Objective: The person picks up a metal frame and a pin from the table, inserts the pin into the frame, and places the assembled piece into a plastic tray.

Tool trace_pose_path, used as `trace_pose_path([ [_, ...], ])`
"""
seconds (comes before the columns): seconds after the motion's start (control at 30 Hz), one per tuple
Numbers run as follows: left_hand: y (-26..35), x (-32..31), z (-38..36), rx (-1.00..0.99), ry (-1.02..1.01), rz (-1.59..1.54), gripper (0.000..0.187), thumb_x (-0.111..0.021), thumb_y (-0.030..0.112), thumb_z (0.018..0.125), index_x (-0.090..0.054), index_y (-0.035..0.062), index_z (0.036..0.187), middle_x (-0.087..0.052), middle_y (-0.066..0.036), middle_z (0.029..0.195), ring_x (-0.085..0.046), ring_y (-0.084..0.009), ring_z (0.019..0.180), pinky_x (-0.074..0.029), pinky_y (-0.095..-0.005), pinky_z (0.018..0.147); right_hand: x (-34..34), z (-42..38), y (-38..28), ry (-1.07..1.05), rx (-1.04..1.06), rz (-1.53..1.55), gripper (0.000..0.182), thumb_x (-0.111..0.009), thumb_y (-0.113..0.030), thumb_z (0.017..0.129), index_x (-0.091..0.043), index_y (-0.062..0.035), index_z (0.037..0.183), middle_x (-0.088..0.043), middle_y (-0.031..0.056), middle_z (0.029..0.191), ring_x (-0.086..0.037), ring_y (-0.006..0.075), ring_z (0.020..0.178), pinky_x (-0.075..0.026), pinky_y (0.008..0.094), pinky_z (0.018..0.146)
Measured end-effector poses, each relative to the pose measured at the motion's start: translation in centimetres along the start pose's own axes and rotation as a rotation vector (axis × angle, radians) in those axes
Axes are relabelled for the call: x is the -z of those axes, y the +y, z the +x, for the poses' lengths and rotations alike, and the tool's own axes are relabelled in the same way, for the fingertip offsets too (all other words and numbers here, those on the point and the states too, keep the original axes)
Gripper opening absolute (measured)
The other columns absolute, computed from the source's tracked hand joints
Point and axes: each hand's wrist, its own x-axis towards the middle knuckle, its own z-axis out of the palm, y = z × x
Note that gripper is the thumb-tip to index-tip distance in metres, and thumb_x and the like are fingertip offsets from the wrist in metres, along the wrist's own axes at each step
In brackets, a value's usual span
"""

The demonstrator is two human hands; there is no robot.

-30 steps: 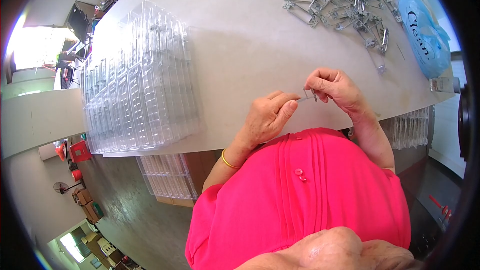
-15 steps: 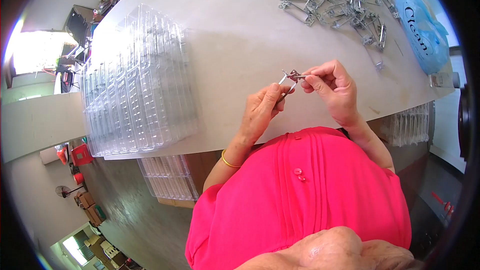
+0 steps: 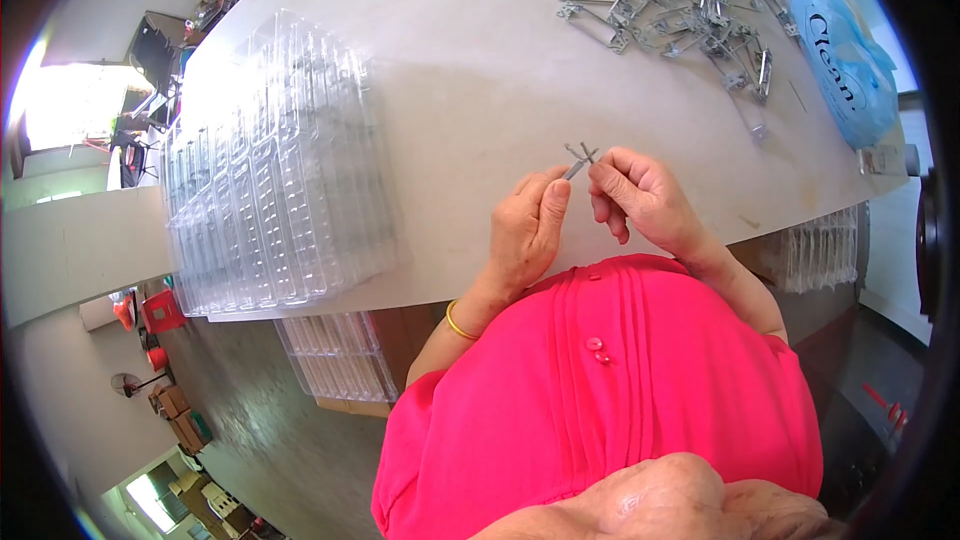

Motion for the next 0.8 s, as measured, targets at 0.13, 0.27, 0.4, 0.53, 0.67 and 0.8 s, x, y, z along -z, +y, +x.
trace_pose_path([
  [0.13, -0.2, 0.6, 0.2, 0.051, 0.002, -0.064, 0.043, -0.047, 0.031, 0.110, -0.070, -0.0052, 0.115, -0.053, -0.003, 0.077, -0.049, -0.0124, 0.073, -0.042, -0.0291, 0.067, 0.7, -0.2, 0.1, -0.040, -0.090, -0.099, 0.029, -0.056, -0.028, 0.105, -0.060, -0.0048, 0.089, -0.060, 0.0015, 0.069, -0.053, 0.0074, 0.055, -0.044, 0.0240, 0.050],
  [0.27, -0.8, 0.8, 0.4, 0.080, -0.031, -0.133, 0.044, -0.046, 0.033, 0.110, -0.070, -0.0046, 0.114, -0.052, -0.001, 0.074, -0.048, -0.0112, 0.072, -0.041, -0.0283, 0.065, 1.5, -0.5, 0.9, 0.075, 0.069, -0.220, 0.021, -0.060, -0.021, 0.103, -0.062, -0.0037, 0.093, -0.062, 0.0009, 0.073, -0.055, 0.0083, 0.061, -0.046, 0.0241, 0.056],
  [0.4, 0.2, 1.2, 0.7, 0.156, -0.191, -0.108, 0.045, -0.046, 0.034, 0.110, -0.071, -0.0024, 0.114, -0.050, 0.001, 0.070, -0.046, -0.0092, 0.069, -0.039, -0.0267, 0.062, 1.6, 0.3, 1.1, 0.251, 0.546, -0.413, 0.005, -0.065, -0.006, 0.098, -0.064, -0.0014, 0.101, -0.065, 0.0029, 0.085, -0.060, 0.0104, 0.073, -0.049, 0.0253, 0.065],
  [0.53, 1.3, 1.2, 1.0, 0.203, -0.250, -0.187, 0.044, -0.045, 0.036, 0.110, -0.070, -0.0003, 0.115, -0.049, 0.003, 0.070, -0.045, -0.0077, 0.067, -0.038, -0.0257, 0.060, 1.5, 0.2, -0.1, 0.187, 0.734, -0.550, 0.008, -0.064, -0.003, 0.099, -0.063, 0.0005, 0.106, -0.065, 0.0035, 0.091, -0.061, 0.0115, 0.079, -0.051, 0.0254, 0.074],
  [0.67, 1.2, 2.0, 1.1, 0.220, -0.291, -0.246, 0.045, -0.045, 0.037, 0.110, -0.067, 0.0003, 0.121, -0.051, 0.002, 0.070, -0.045, -0.0073, 0.066, -0.038, -0.0246, 0.058, 1.2, 0.5, 0.1, 0.163, 0.746, -0.510, 0.008, -0.065, 0.001, 0.096, -0.064, -0.0015, 0.104, -0.066, 0.0059, 0.089, -0.063, 0.0117, 0.078, -0.051, 0.0256, 0.069],
  [0.8, 1.8, 3.9, 1.7, 0.353, -0.378, -0.511, 0.055, -0.043, 0.043, 0.109, -0.052, -0.0033, 0.137, -0.064, -0.010, 0.078, -0.050, -0.0106, 0.056, -0.042, -0.0261, 0.052, 1.7, 0.1, 0.4, 0.055, 0.515, -0.286, 0.008, -0.061, -0.005, 0.101, -0.058, -0.0017, 0.107, -0.064, 0.0053, 0.087, -0.060, 0.0089, 0.071, -0.050, 0.0237, 0.064],
])
